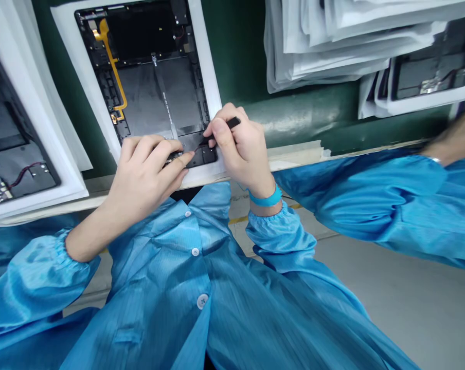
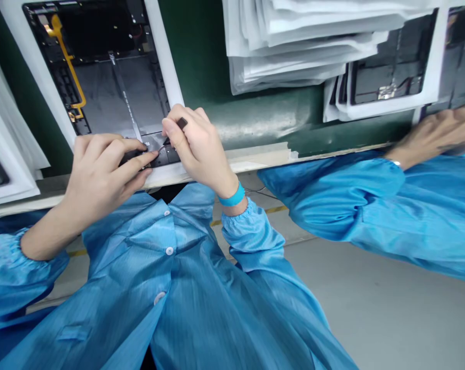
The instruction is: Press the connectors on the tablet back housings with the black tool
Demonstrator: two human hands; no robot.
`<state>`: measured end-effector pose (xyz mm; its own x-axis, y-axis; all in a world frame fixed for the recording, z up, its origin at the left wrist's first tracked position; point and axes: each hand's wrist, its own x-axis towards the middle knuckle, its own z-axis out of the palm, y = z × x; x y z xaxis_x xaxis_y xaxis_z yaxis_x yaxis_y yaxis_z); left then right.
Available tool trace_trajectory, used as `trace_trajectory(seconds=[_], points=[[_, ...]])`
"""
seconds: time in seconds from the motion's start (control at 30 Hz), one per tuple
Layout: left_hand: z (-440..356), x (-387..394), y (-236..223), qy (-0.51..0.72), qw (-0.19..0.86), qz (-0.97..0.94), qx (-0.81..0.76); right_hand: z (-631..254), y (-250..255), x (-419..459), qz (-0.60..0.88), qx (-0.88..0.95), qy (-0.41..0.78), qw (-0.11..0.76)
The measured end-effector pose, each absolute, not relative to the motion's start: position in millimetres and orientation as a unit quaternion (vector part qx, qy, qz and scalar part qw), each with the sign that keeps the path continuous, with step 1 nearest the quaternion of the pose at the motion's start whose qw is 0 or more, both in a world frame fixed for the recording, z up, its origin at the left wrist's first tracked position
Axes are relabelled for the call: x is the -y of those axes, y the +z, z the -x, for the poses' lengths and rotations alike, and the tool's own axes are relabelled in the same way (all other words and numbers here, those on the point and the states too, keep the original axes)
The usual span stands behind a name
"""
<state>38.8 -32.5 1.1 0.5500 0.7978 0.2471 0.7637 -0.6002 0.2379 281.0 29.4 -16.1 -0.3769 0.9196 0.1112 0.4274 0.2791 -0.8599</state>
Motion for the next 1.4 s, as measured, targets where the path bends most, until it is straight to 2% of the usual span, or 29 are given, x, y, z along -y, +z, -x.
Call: trace_trajectory(seconds=[0.2, 0.43, 0.6, 0.77, 0.93, 1.2, 1.4], points=[[-34, 28, 8, 0.112, 0.073, -0.89, -0.436, -280, -10, -25, 0.449, 0.744, 0.382, 0.315], [-25, 28, 8, 0.138, -0.035, -0.912, -0.384, -281, -15, -28, 0.413, 0.765, 0.387, 0.305], [-21, 33, 11, 0.093, 0.021, -0.907, -0.41, -282, -17, -30, 0.414, 0.765, 0.387, 0.305], [-25, 29, 14, 0.098, 0.093, -0.889, -0.437, -277, -10, -24, 0.402, 0.767, 0.391, 0.311], [-22, 27, 14, 0.12, 0.013, -0.913, -0.39, -272, -9, -18, 0.42, 0.752, 0.406, 0.306], [-11, 32, 21, 0.056, 0.009, -0.92, -0.387, -274, -13, -21, 0.408, 0.767, 0.393, 0.302], [-13, 31, 21, 0.061, 0.13, -0.893, -0.427, -272, -21, -22, 0.374, 0.79, 0.358, 0.328]])
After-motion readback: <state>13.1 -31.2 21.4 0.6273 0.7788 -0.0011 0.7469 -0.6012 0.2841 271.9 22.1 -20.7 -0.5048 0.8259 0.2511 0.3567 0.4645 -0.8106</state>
